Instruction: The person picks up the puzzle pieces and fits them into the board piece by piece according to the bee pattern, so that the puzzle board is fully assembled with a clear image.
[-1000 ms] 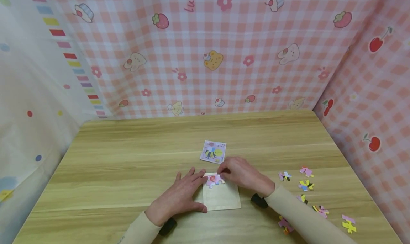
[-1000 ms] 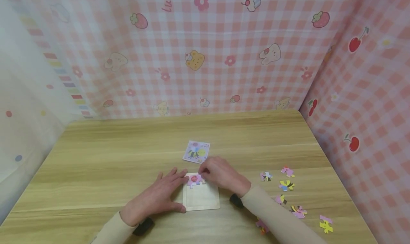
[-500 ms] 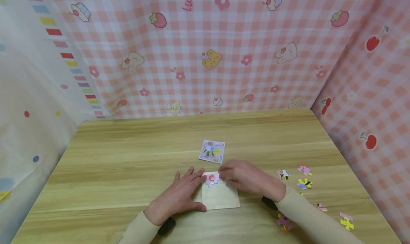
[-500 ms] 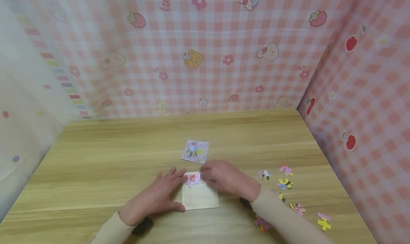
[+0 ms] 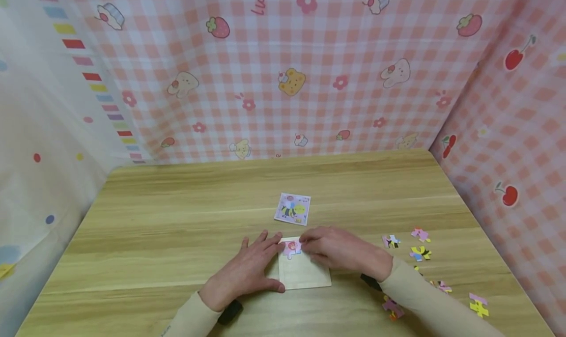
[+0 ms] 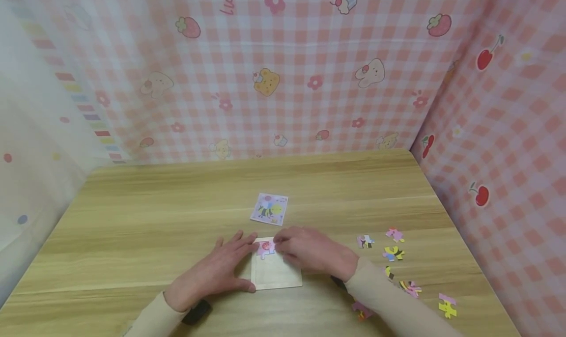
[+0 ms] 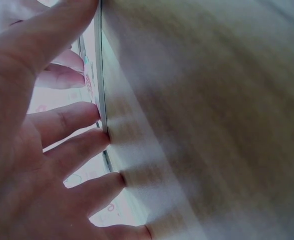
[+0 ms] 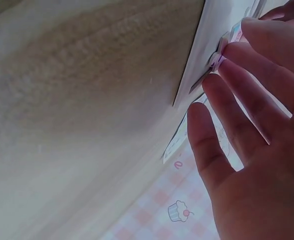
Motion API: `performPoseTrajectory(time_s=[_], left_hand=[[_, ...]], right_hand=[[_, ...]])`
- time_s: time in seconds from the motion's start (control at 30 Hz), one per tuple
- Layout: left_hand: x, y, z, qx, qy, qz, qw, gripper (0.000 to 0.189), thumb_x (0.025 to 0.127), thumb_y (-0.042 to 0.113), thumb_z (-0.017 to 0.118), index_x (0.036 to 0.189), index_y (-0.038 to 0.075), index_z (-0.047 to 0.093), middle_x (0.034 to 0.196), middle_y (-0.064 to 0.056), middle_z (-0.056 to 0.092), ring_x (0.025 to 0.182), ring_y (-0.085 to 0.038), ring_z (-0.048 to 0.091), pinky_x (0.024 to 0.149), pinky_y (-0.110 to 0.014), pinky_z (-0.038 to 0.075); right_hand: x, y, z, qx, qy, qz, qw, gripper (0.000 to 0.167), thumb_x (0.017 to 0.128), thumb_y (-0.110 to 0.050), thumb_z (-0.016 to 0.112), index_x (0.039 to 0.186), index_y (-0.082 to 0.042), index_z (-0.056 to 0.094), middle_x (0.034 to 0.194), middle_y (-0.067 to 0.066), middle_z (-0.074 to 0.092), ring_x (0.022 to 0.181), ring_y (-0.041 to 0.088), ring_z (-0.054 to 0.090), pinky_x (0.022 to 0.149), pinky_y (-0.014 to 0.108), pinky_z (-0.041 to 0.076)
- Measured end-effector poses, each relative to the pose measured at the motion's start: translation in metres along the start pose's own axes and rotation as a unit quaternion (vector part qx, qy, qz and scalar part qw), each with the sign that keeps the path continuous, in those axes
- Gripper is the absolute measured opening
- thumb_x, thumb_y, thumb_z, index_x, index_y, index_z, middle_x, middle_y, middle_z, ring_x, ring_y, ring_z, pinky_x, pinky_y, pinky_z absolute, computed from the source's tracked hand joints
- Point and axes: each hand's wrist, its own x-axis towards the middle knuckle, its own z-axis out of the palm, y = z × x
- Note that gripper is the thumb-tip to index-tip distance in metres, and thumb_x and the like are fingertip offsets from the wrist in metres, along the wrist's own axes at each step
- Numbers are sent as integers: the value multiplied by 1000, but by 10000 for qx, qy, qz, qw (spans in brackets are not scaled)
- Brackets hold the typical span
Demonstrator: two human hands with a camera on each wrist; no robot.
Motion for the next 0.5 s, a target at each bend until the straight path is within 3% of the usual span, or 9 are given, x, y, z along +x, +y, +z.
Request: performPoseTrajectory(time_s=[0.17,0.5], left_hand=[[0,1,0,29,23,9,10000,94,78,56,85,151,8,52,165,-11,36,152,-44,27,114,-76,21],[1,0,0,68,42,18,10000,95,77,57,85,151,8,52,165,-11,36,152,-44,27,114,-77,22]], right_hand=[[0,-1,1,-127,-18,-87,9999,27,97,-16,74,123,-7,76,134,7,65,121,21,62,102,38,53],[4,1,-4,106,-268,41,9996,27,99,-18,72,123,-8,76,134,7,65,120,20,62,102,36,53]])
